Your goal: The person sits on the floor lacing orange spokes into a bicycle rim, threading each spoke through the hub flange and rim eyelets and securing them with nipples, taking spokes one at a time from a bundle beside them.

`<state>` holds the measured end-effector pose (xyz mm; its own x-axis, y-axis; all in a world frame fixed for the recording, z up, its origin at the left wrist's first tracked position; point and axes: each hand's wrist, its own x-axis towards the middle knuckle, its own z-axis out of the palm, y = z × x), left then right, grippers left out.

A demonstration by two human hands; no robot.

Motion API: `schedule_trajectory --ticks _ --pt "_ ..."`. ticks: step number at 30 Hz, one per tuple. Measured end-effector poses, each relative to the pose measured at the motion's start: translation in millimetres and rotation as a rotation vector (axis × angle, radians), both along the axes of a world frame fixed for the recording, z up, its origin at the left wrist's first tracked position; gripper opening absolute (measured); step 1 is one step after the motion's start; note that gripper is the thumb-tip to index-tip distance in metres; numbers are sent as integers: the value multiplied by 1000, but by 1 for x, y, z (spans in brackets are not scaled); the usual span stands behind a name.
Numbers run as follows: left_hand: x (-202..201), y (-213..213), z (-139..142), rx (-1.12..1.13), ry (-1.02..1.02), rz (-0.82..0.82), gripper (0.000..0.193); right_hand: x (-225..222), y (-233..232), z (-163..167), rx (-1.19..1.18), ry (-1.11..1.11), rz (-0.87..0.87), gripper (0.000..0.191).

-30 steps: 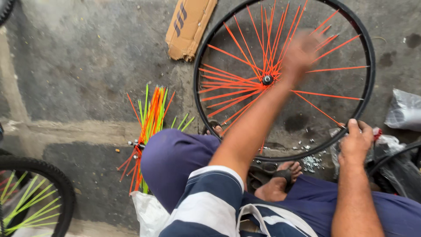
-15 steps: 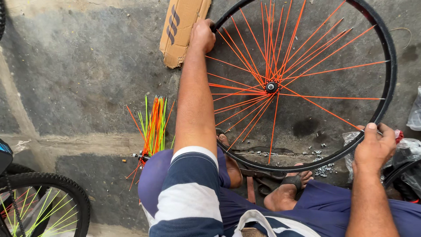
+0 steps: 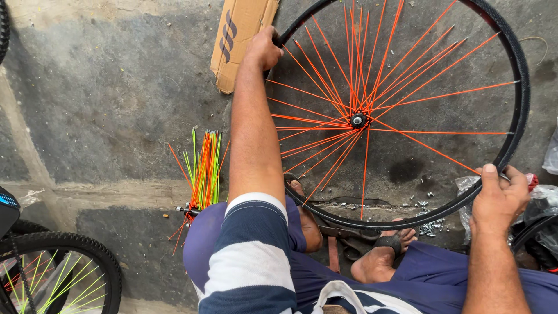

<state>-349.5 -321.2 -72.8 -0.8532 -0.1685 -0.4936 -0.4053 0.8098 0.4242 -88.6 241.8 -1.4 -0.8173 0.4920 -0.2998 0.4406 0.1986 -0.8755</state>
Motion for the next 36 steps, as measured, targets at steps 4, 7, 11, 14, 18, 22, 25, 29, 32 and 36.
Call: schedule_trajectory --ticks 4,7,11,14,18,22,25,29,32,36 --pt "0 -3 -1 34 -69 26 46 -1 -5 8 -23 5 -7 39" --pt "2 -1 -2 -6 -8 53 44 -5 -10 13 48 1 22 36" --pt "7 2 -4 14 98 82 40 -7 -14 18 61 -59 -20 39" --pt "7 1 -4 13 127 60 39 -6 -14 16 29 -49 -15 38" --pt "3 0 -6 -4 105 22 38 -4 -8 7 -1 -14 -5 38" --pt "-15 5 -10 -71 90 -59 29 -3 -2 2 -35 23 25 36" --pt "-33 21 -9 -55 189 -82 25 -3 -3 0 18 -17 4 40" --pt "-45 49 -10 90 516 -137 28 -6 -5 3 36 -22 14 39" --pt "-46 59 -7 29 506 -133 24 -6 -8 6 44 -36 12 38" --pt "-45 56 -8 49 453 -116 27 -7 -8 6 22 -53 3 40"
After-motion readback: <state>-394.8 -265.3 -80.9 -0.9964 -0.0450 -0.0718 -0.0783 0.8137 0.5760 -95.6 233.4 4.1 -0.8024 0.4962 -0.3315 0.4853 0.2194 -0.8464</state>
